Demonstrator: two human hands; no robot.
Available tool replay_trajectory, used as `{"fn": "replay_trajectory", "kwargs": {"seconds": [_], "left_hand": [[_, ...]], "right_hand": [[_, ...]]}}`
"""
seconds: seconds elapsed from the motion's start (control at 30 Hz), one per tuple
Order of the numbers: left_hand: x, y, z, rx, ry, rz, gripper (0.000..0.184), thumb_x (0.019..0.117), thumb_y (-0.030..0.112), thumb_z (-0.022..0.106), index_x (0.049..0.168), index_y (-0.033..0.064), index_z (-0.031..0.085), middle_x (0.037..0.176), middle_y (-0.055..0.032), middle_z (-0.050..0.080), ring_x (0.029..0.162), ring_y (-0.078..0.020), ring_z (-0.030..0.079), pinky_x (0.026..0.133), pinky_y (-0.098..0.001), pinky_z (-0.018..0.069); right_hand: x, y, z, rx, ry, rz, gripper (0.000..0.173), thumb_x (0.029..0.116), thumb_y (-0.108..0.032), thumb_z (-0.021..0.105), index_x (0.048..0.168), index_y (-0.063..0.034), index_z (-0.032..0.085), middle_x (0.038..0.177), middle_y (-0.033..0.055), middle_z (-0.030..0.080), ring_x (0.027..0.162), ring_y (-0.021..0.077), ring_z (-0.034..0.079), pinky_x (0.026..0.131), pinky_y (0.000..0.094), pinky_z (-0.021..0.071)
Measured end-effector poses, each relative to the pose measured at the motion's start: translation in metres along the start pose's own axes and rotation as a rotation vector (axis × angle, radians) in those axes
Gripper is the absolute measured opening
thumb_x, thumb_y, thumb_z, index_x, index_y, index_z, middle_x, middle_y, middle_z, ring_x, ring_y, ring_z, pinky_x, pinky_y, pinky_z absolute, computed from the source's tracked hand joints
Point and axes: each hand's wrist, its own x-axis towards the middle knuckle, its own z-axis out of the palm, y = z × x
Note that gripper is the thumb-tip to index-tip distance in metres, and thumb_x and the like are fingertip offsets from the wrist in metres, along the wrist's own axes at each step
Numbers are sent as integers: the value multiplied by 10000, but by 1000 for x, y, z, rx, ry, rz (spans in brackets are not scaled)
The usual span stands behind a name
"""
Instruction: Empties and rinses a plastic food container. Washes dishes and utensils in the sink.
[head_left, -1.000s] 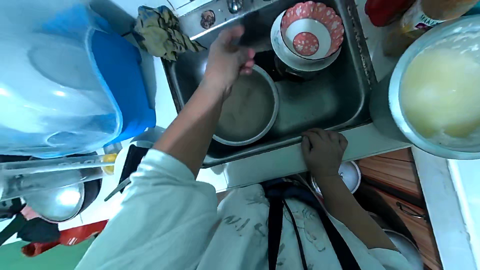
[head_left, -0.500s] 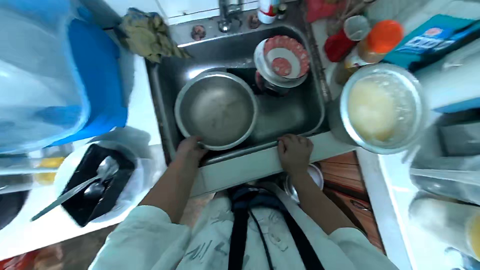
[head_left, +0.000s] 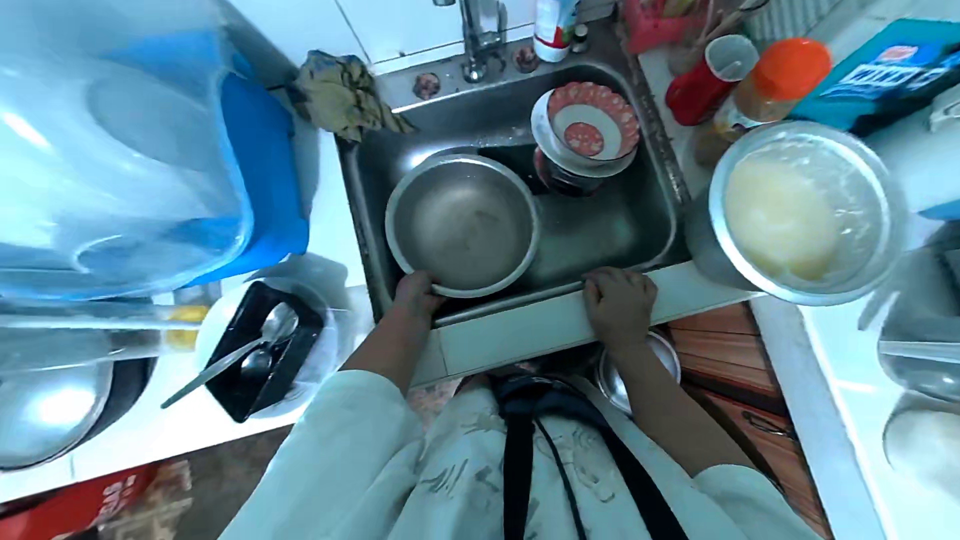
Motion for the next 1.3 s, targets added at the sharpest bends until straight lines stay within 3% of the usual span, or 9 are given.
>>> {"fn": "replay_trajectory", "kwargs": {"seconds": [0.47, 0.57, 0.67, 0.73, 0.8, 0.9, 1.0, 1.17, 1.3], "left_hand": [[-42, 22, -5, 14, -30, 91, 630, 852, -79, 572, 1439, 78, 406, 1247, -222, 594, 990, -331, 661, 732, -499, 593], [-56, 31, -11, 53, 10, 87, 577, 853, -69, 593, 1398, 49, 444, 1199, -216, 602, 952, -314, 660, 719, -481, 595], [-72, 38, -17, 74, 49, 101, 567, 846, -72, 611, 1381, 38, 458, 1177, -213, 607, 936, -306, 655, 715, -477, 591], [-80, 41, -20, 70, 54, 108, 611, 843, -81, 602, 1410, 65, 428, 1155, -198, 600, 909, -290, 648, 695, -459, 585], [-87, 45, -24, 59, 51, 136, 626, 846, -79, 598, 1423, 74, 412, 1164, -197, 601, 917, -291, 657, 695, -461, 595], [-95, 51, -33, 45, 27, 215, 630, 847, -80, 600, 1425, 81, 404, 1196, -187, 592, 956, -288, 652, 720, -478, 593], [-102, 59, -37, 29, 40, 276, 622, 835, -95, 612, 1406, 75, 433, 1184, -179, 604, 952, -284, 660, 729, -482, 599], [-106, 68, -40, 9, 33, 325, 590, 839, -101, 593, 1379, 84, 441, 1171, -166, 628, 944, -271, 686, 710, -466, 615], [-101, 69, -40, 32, 5, 394, 537, 825, -104, 612, 1319, 64, 489, 1129, -148, 656, 933, -251, 695, 721, -458, 620]], "right_hand": [[8, -2, -10, 59, -88, 51, 354, 1052, -334, 451, 1162, -215, 765, 1256, 21, 713, 1219, 290, 615, 1109, 592, 342], [27, -13, -26, 391, -149, 134, 369, 1095, -287, 437, 1235, -97, 721, 1191, 141, 717, 1146, 330, 657, 1059, 602, 430], [58, -34, -24, 940, -178, 322, 453, 1126, -309, 336, 1328, -47, 645, 1313, 128, 670, 1188, 237, 641, 1024, 458, 511], [83, -51, -14, 1321, -194, 561, 496, 1127, -386, 271, 1387, -103, 583, 1354, 57, 634, 1189, 206, 626, 961, 442, 530], [106, -67, -3, 1529, -202, 794, 498, 1107, -463, 284, 1421, -196, 563, 1388, 10, 608, 1235, 249, 590, 938, 539, 505], [123, -85, 17, 1632, -265, 939, 492, 1085, -496, 331, 1453, -246, 539, 1481, -8, 553, 1351, 272, 520, 976, 597, 474], [133, -102, 36, 1727, -313, 998, 484, 1071, -503, 353, 1431, -265, 573, 1443, 2, 589, 1314, 252, 555, 982, 559, 484], [131, -123, 53, 1850, -264, 1059, 437, 1075, -453, 371, 1310, -170, 607, 1161, 53, 672, 1042, 214, 655, 857, 458, 550], [125, -128, 55, 1889, -276, 1102, 467, 1060, -472, 418, 1338, -125, 562, 1213, 105, 663, 1100, 250, 653, 891, 507, 561]]}}
